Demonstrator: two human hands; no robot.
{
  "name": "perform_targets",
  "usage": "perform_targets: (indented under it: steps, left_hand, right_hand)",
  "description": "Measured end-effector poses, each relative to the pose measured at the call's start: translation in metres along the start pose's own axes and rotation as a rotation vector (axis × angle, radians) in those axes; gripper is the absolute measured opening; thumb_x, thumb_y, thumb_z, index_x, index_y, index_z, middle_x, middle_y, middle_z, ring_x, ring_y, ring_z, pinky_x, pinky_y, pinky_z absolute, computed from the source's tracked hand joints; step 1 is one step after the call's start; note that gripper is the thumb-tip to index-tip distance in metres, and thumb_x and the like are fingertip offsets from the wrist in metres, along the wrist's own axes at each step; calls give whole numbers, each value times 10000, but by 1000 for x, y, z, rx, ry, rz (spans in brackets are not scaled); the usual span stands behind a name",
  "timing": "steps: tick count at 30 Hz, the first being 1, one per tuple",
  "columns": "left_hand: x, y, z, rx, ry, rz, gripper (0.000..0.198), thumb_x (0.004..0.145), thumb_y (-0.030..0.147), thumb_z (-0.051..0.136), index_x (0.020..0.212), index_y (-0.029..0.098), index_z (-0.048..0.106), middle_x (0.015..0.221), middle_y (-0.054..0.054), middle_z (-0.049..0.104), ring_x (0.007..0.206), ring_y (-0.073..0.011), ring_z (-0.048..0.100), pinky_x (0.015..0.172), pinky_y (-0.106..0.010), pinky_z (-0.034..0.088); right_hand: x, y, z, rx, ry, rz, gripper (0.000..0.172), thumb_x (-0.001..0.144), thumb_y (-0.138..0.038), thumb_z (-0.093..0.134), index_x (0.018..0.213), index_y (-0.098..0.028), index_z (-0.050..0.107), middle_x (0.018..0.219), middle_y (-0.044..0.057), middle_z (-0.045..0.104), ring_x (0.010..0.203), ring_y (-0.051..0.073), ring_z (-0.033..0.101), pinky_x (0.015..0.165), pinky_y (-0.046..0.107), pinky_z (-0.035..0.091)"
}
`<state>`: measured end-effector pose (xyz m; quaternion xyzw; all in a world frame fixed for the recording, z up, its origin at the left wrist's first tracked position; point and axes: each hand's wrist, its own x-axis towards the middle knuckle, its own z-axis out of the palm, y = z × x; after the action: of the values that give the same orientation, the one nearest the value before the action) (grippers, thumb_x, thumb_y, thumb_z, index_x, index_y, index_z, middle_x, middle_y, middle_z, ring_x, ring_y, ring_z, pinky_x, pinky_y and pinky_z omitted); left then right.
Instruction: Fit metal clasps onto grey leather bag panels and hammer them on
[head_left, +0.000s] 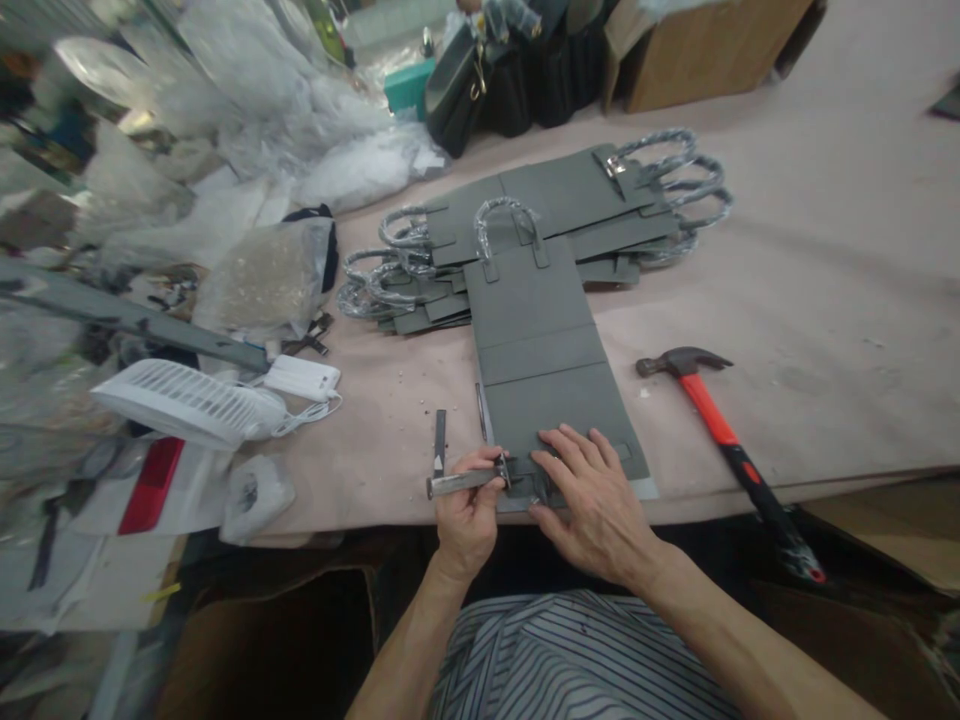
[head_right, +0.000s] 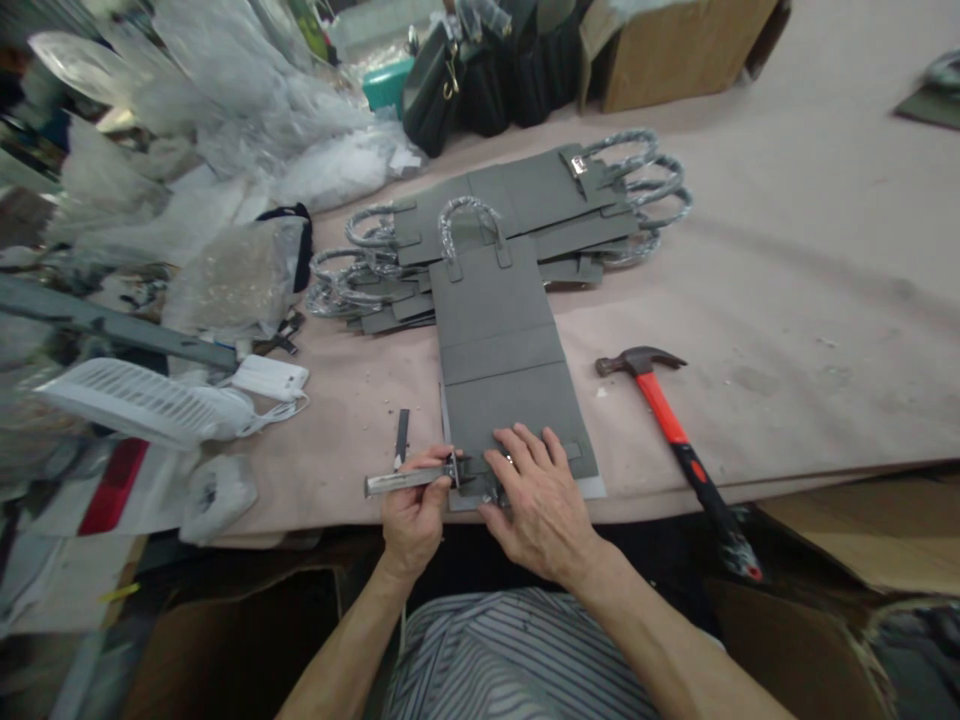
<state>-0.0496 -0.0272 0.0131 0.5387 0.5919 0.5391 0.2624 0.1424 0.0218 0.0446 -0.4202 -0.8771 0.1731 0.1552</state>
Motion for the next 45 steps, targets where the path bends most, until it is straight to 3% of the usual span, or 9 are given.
perform_targets:
  steps: [7, 20, 30, 38, 45]
  left_hand:
    - [-1, -3, 0, -6, -17, 63, 83, 973, 237, 580, 1030, 196, 623, 1119, -94, 718, 1036, -218, 723, 939, -391, 591]
    - [9, 0, 7, 17, -40, 153, 103, 948, 153, 583, 1043, 193, 595, 1100, -88, 712, 1037, -196, 712, 931, -369, 589]
    - [27, 7, 7, 141, -167, 230, 75, 954, 157, 510, 988, 199, 561, 1033, -85, 690, 1031, -200, 678, 934, -366, 559]
    - [23, 3, 6, 83, -152, 167, 66, 960, 207, 541, 998, 194, 592, 1049, -98, 683, 1026, -213, 677, 945, -398, 554]
    - [25, 3, 4, 50, -166, 199, 62, 944, 171, 559, 987, 200, 592, 1033, -81, 676, 1002, -202, 677, 929, -381, 556]
  right_hand:
    - [0, 2, -4, 72, -15, -10, 357, 840, -349, 641, 1161, -194, 640, 1434, 129, 550, 1394, 357, 388, 1198, 572, 173]
    - [1, 1, -4, 65, -29, -6, 365, 835, -347, 628, 1166, -193, 629, 1433, 135, 547, 1392, 373, 392, 1195, 594, 175]
    - [1, 1, -5, 101, -15, -15, 366, 837, -351, 630, 1164, -186, 627, 1421, 146, 553, 1401, 385, 384, 1193, 620, 180]
    - [-8, 23, -8, 425, 179, -109, 221, 907, -300, 581, 1112, -223, 605, 1232, 113, 682, 1215, 271, 602, 1163, 568, 306]
    - [-10, 34, -14, 598, 149, -75, 186, 913, -329, 617, 1077, -244, 639, 1153, 80, 725, 1142, 255, 657, 1155, 587, 328]
